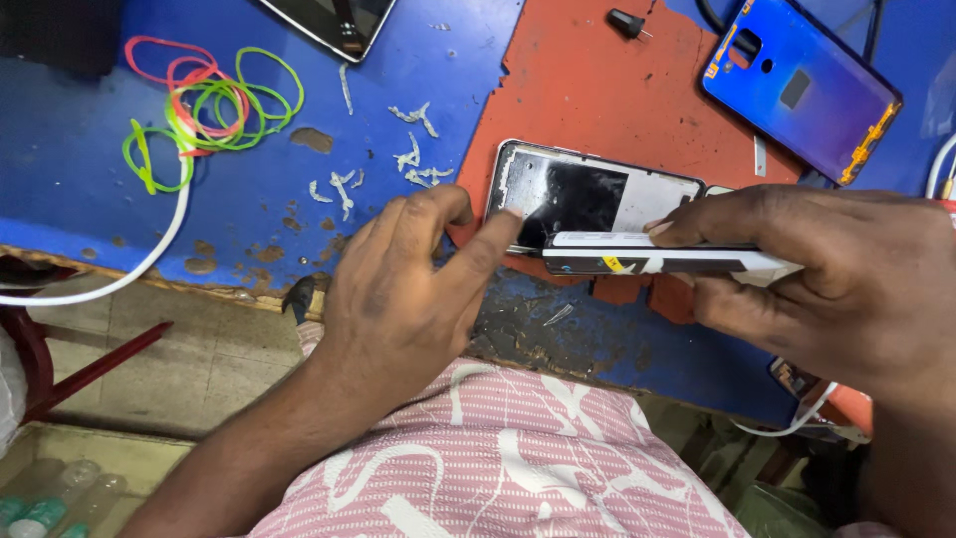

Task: The person cleans the inside of a disassembled smartphone with a tissue, applies adhesive to the frame, and reattaches the screen. They then secure the phone with rubber bands and begin working on a second device by removing its back cover and battery.

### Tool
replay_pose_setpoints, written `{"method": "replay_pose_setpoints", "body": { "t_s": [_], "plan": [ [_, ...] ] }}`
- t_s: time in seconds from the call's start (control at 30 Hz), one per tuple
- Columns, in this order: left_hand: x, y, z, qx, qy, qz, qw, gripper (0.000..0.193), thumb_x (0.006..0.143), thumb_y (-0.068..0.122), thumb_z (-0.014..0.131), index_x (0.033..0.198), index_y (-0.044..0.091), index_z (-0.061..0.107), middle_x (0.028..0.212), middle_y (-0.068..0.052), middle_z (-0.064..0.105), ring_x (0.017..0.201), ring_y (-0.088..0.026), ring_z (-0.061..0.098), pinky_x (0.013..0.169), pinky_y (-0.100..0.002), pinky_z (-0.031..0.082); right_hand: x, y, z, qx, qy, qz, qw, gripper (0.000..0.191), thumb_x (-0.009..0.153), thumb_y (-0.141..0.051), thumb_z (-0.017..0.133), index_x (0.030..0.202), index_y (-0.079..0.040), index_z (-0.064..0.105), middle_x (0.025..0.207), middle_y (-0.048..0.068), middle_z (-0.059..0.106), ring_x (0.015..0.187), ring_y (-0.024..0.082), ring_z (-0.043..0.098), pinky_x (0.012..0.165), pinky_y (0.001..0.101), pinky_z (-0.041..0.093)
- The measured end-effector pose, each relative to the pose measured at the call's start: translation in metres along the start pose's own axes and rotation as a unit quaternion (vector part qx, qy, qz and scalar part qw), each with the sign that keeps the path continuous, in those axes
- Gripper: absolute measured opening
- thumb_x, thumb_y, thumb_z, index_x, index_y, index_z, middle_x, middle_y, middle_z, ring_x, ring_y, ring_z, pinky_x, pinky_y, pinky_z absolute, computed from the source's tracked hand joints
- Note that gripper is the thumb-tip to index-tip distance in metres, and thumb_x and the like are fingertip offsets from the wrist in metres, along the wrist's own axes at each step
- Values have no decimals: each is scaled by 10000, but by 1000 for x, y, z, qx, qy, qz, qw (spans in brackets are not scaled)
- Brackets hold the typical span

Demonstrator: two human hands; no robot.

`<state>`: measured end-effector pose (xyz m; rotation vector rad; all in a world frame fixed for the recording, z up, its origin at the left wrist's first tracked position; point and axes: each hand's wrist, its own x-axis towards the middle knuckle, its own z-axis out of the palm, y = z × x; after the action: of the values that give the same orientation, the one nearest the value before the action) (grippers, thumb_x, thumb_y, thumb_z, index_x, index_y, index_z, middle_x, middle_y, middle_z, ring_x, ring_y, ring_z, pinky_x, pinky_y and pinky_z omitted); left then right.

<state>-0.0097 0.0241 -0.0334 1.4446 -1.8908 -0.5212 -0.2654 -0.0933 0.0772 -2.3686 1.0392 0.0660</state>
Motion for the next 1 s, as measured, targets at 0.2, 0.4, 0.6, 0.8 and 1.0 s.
{"method": "replay_pose_setpoints", "body": {
  "t_s": [0.2,0.4,0.6,0.8,1.0],
  "plan": [
    [4,2,-1,17,-36,14,999,461,878,88,778,1332,147,722,1223,-133,528,966,-251,564,805,-409,497,-9,11,-7,-17,-37,36,999,375,749,-92,821,1111,-46,733,989,113,780,873,204,778,735,325,634],
    [5,3,1,35,-38,9,999,458,855,108,805,1306,154,733,1208,-117,529,967,-246,563,787,-404,494,-15,22,-13,-7,-61,16,998,356,788,-80,787,1133,-57,704,982,107,781,907,216,779,765,342,608],
    [5,5,3,60,-48,5,997,507,798,98,827,1293,169,745,1173,-110,529,941,-250,548,746,-399,488,-26,36,-19,8,-86,27,996,341,821,-90,770,1153,-55,699,970,93,784,900,194,791,770,339,596],
    [5,6,6,94,-53,10,994,503,817,104,835,1305,182,743,1143,-106,555,942,-245,548,714,-381,470,-39,51,-19,8,-58,5,998,314,828,-104,777,1126,-45,695,1042,126,785,862,186,782,740,326,612],
    [3,6,8,109,-64,2,992,529,811,123,847,1322,211,742,1110,-106,573,904,-248,537,689,-382,449,-49,64,-23,24,-69,17,997,332,834,-124,802,1143,-61,698,908,64,778,776,123,784,696,294,583]
  ]
}}
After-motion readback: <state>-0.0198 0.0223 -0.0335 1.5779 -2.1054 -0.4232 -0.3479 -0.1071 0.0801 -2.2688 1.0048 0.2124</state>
